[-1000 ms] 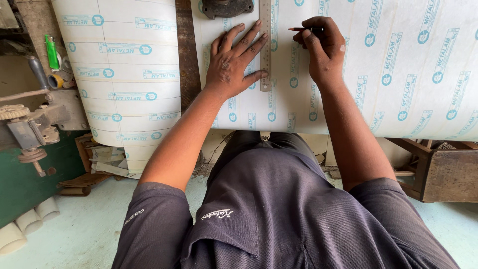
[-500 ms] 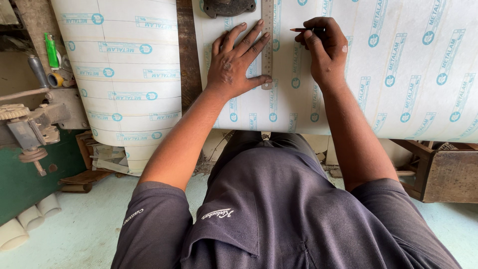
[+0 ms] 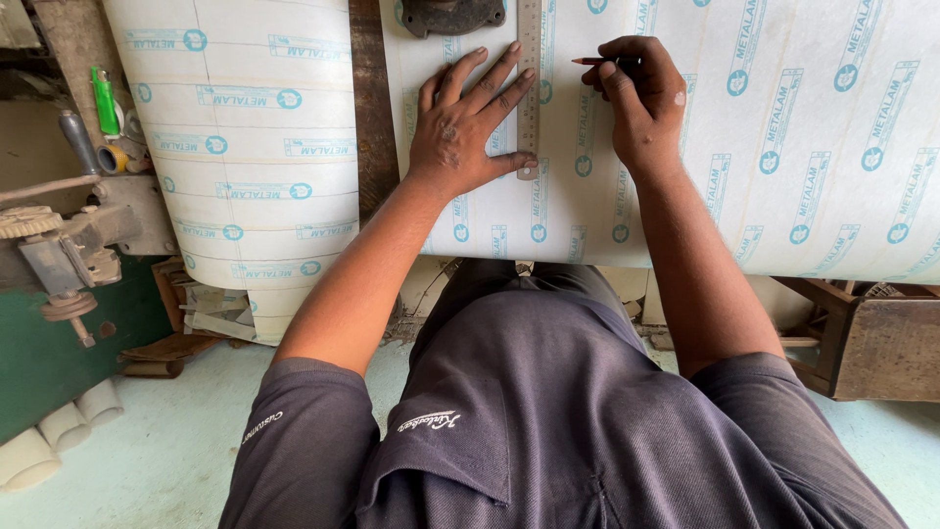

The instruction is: The person unrolls a long printed paper sheet on a workbench, cuts sections off it with scissors, and repositions the sheet between cuts. They then lay a metal ruler on the paper and mark measurement lines on it with a pencil.

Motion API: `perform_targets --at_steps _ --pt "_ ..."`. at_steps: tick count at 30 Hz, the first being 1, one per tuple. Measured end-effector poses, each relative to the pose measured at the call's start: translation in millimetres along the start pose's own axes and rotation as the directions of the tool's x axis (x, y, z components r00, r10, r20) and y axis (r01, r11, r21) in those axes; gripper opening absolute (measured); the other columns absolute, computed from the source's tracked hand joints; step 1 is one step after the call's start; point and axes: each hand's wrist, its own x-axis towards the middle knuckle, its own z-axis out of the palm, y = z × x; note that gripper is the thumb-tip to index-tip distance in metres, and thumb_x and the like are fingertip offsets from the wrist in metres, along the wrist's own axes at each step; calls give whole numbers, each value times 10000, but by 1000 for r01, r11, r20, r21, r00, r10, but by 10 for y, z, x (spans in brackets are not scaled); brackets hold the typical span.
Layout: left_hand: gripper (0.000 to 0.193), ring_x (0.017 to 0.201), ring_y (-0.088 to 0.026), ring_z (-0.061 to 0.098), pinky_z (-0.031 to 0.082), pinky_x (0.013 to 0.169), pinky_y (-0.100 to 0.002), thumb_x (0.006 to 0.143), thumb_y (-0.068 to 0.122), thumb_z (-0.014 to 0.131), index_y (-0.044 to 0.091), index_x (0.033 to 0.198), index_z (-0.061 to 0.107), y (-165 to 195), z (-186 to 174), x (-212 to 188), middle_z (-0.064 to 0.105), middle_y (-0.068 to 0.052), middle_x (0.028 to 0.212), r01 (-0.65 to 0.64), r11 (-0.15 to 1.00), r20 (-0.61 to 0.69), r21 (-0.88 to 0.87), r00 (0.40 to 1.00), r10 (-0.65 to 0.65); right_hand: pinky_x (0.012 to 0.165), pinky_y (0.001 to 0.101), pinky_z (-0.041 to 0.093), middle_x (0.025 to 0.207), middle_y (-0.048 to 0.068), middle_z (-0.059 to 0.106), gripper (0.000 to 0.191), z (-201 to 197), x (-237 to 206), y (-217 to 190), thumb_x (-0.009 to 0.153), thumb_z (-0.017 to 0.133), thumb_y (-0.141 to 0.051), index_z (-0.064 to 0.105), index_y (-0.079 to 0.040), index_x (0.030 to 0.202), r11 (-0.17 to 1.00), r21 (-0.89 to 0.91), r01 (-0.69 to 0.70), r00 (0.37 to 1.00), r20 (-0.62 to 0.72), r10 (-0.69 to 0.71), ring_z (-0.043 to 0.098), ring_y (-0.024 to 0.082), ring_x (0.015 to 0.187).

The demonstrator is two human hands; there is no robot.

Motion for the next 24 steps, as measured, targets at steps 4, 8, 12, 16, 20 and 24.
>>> perform_targets --at_steps 4,8,12,16,20,24 --pt "1032 1502 -274 292 235 1220 -534 737 808 769 346 1593 424 13 -24 17 241 91 1690 16 1000 31 14 999 -16 877 290 548 1091 113 721 139 -15 12 -26 1115 555 -56 597 6 1232 998 7 -54 998 -32 55 712 156 1046" --pt "1037 1501 -275 294 231 1226 -524 733 807 769 322 1589 439 10 -34 23 241 93 1692 6 1000 18 -5 1000 -5 891 301 575 1104 113 712 120 -33 117 -22 1112 570 -4 592 20 1227 1000 3 16 999 -39 -16 724 165 1055" --pt "1006 1503 -277 294 231 1224 -525 751 801 769 323 1578 454 2 -35 14 247 85 1694 -4 1000 5 0 1000 4 891 314 596 1081 130 701 95 -4 336 -5 1095 620 63 591 42 1183 983 -88 158 986 -45 -163 725 186 1006" --pt "983 1493 -291 291 230 1214 -525 770 811 763 328 1569 456 14 -43 12 272 63 1680 -7 999 -14 -38 1000 7 909 308 599 1090 131 709 82 76 560 -22 1113 606 65 595 48 1192 959 -142 246 968 -9 -250 738 192 1001" --pt "973 1497 -287 290 228 1214 -519 783 782 764 325 1581 447 20 -69 13 293 44 1679 -5 999 -8 -32 1000 5 913 305 592 1130 124 734 57 168 722 -42 1155 589 53 599 30 1206 936 -145 321 947 35 -319 747 202 1054" --pt "968 1503 -278 288 229 1217 -515 773 776 764 335 1575 448 21 -82 21 300 47 1678 0 999 -1 -36 1000 0 918 312 595 1105 113 743 57 229 797 -28 1158 581 41 608 17 1202 930 -170 327 945 70 -320 750 198 1053"
